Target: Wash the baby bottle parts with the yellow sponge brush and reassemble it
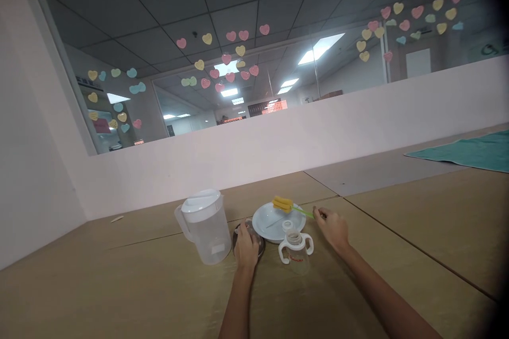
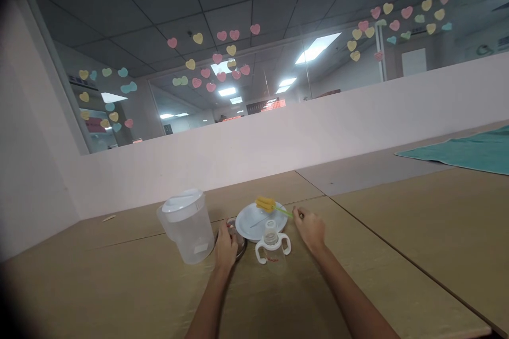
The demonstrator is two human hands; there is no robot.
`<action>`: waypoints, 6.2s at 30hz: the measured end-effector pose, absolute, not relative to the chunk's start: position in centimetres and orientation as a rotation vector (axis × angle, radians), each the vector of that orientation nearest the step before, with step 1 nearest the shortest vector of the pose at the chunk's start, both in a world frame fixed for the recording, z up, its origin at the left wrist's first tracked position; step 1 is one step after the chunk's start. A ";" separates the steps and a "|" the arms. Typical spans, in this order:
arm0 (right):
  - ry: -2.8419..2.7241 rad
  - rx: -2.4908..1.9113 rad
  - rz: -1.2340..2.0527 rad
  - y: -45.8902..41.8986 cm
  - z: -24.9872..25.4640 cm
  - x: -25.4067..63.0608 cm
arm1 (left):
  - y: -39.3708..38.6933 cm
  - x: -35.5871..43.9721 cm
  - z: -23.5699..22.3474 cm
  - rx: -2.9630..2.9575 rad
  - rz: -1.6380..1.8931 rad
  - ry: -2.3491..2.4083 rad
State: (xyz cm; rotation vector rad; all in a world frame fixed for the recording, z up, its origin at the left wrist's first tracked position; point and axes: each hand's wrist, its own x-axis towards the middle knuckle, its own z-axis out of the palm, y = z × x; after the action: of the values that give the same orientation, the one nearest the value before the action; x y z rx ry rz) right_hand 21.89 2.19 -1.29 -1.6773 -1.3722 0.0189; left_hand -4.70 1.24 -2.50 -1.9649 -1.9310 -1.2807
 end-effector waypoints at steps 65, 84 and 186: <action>-1.484 -1.404 0.325 3.6 -2.0 22.1 | -0.7 -1.7 -1.4 -2.306 -0.957 -1.521; -1.376 -1.411 0.419 3.6 -2.0 22.3 | -1.0 -1.3 -1.3 -2.264 -1.032 -1.510; -1.209 -1.104 0.583 2.9 -0.5 23.0 | -0.7 -2.5 -0.7 -1.878 -1.232 -1.102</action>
State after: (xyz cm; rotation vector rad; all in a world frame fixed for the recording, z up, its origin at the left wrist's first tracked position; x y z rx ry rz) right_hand 23.01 2.91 -0.46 -1.1042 -1.2092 0.5830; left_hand -2.50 -0.72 -0.66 -1.8779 -1.1023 -1.2324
